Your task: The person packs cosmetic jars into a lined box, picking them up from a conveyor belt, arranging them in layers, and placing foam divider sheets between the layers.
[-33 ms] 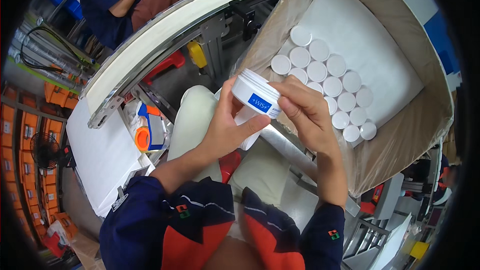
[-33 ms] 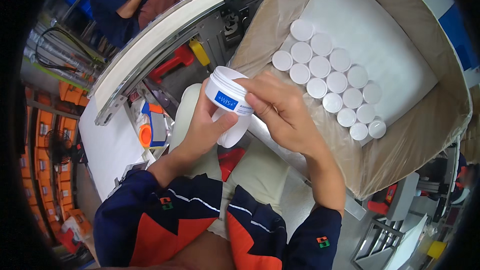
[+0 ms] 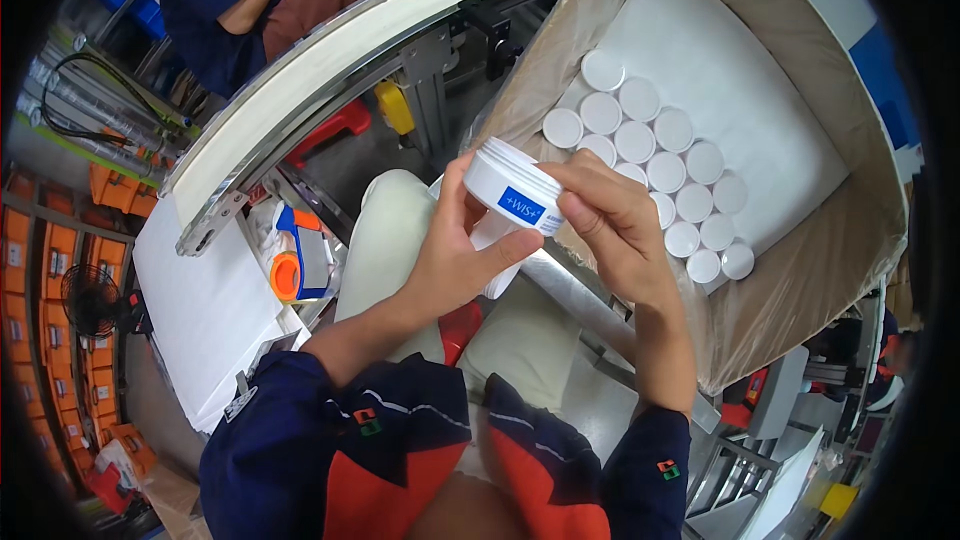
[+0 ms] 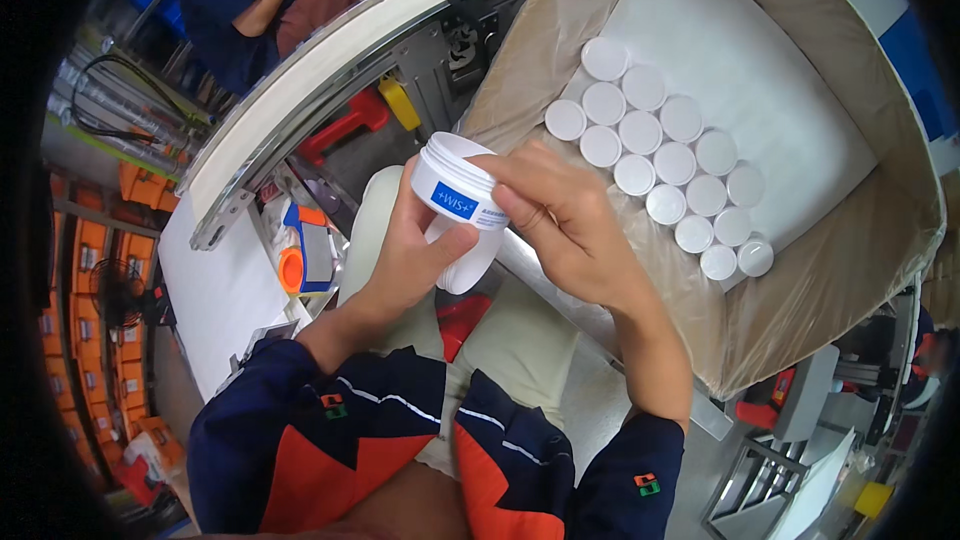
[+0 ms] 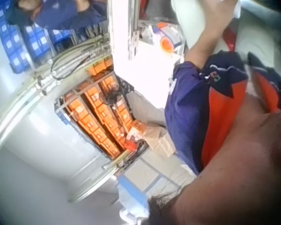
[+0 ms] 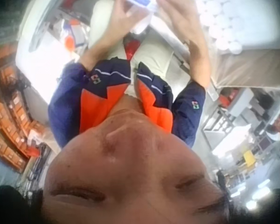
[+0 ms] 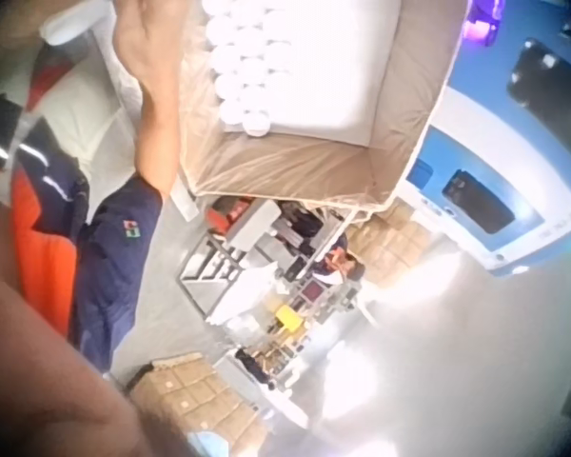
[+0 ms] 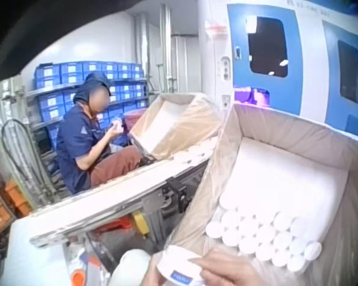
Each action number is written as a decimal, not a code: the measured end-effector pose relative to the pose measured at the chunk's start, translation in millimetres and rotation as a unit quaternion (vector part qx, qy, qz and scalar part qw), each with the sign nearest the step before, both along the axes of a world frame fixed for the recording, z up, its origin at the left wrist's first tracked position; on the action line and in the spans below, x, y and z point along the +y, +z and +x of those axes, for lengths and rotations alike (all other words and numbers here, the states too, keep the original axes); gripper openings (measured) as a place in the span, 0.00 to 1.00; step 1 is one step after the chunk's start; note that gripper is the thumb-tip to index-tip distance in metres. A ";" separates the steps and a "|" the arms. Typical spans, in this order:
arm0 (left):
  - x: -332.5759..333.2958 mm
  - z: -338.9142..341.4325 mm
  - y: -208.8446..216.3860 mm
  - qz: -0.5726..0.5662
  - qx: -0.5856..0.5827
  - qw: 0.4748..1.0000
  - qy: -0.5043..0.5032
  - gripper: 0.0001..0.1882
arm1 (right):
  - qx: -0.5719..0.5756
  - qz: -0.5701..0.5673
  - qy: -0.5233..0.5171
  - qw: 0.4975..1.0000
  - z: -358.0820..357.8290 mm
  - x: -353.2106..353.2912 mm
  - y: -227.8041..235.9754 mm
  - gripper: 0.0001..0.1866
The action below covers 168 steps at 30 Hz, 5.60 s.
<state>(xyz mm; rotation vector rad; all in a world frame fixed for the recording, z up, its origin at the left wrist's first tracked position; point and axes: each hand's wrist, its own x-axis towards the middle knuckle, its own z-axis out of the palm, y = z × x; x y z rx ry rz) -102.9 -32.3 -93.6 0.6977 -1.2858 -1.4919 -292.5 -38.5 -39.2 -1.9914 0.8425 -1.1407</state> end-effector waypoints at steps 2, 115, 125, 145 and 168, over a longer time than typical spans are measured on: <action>1.1 -4.4 0.3 -0.001 -0.010 1.000 0.014 0.45 | -0.005 -0.010 0.000 1.000 -3.0 -0.5 -1.6 0.14; -58.7 -66.5 -74.5 -0.282 -0.440 0.853 -0.009 0.30 | 0.269 -0.099 -0.618 0.732 -268.3 -6.9 -57.8 0.18; -57.9 -70.5 -74.4 -0.300 -0.443 0.844 -0.032 0.23 | 0.443 -0.066 -0.705 0.551 -380.1 -0.7 -99.1 0.20; -62.8 -58.9 -80.8 -0.163 -0.193 0.967 0.039 0.15 | 0.309 -0.106 -0.227 0.917 -44.4 0.0 -114.4 0.14; -396.0 -38.0 18.7 -0.264 -0.701 0.629 0.207 0.48 | 0.228 -0.078 -0.210 0.948 -6.7 -3.6 -136.5 0.10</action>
